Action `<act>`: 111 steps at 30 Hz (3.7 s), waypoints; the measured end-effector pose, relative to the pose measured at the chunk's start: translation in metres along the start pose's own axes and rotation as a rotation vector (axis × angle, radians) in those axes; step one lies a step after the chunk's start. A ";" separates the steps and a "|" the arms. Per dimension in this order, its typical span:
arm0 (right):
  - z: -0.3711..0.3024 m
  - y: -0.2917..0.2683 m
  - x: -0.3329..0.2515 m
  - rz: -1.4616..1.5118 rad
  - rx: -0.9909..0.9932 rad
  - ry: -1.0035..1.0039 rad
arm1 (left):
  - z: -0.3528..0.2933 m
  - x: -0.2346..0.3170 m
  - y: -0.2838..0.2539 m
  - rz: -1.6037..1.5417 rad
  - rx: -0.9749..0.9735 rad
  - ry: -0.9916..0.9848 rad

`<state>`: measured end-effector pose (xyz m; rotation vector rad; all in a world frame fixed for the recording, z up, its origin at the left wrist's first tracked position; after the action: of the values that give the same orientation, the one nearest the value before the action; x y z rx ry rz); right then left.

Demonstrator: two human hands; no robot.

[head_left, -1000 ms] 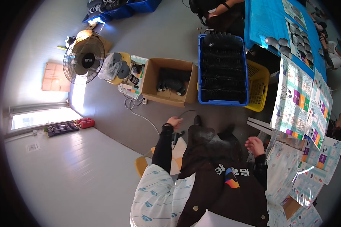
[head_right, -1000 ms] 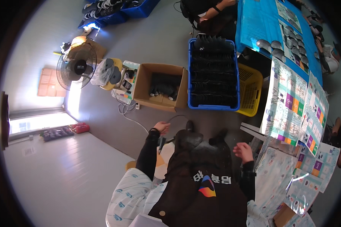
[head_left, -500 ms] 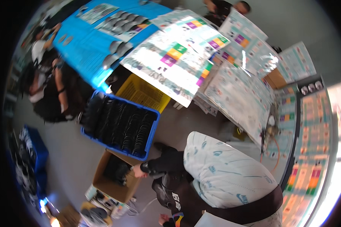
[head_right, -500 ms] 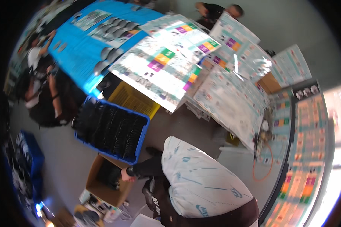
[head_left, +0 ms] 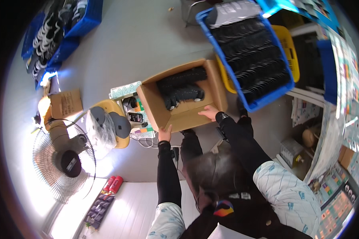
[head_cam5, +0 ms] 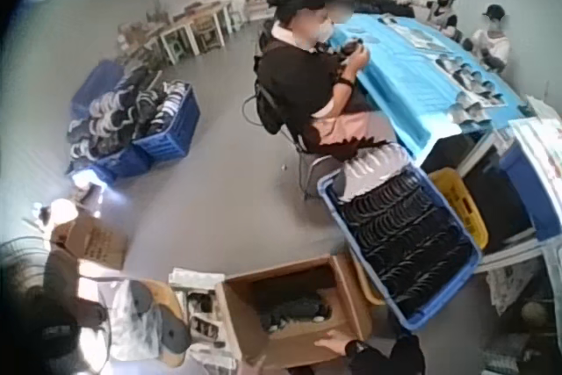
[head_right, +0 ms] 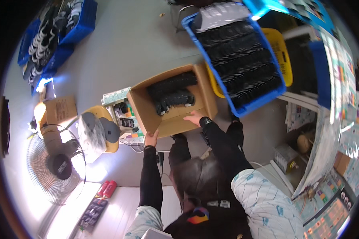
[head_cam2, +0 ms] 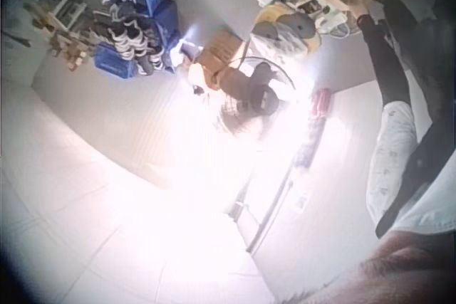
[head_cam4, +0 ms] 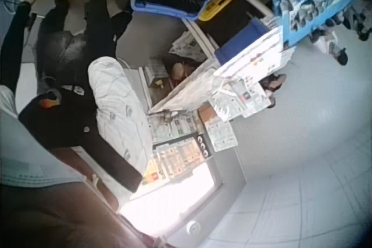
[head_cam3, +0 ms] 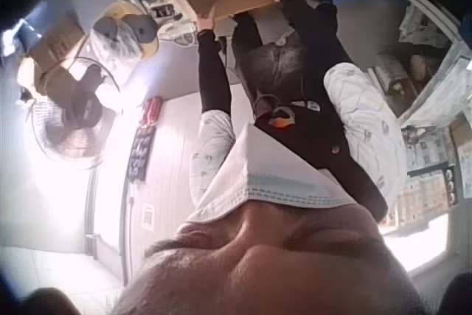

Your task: Inspecting and organizing black shoe upper components in a manufacturing facility.

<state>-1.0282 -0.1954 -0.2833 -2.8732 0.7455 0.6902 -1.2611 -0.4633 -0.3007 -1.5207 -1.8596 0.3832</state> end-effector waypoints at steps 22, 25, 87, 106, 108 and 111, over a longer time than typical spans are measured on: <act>0.448 0.010 0.125 -0.269 0.227 -0.400 | 0.368 -0.068 0.210 0.102 -0.181 0.001; 0.447 0.049 0.108 -0.258 0.312 -0.479 | 0.377 -0.107 0.206 -0.198 -0.105 0.123; -0.292 -0.090 -0.111 0.545 -0.019 -0.902 | -0.326 0.351 -0.117 -0.577 -0.373 0.462; -0.614 -0.261 0.147 0.977 1.256 -1.067 | -0.664 0.565 0.161 0.026 -1.161 1.065; -0.617 -0.276 0.180 1.230 1.266 -1.112 | -0.681 0.587 0.225 0.216 -1.049 1.217; -0.647 -0.308 0.257 1.353 1.341 -1.041 | -0.750 0.600 0.326 0.483 -0.967 1.367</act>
<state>-0.4193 -0.1674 0.1719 -0.4392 1.7700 0.9545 -0.5598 0.0438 0.2290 -1.9613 -0.4906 -1.2485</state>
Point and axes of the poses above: each hand's wrist, its own z-axis towards the middle knuckle, its own y-axis out of the palm, x = y × z, the point moved 3 cm from there along z, towards the middle knuckle, and after that the axes turned 7 degrees about -y, right-handed, at the moved point
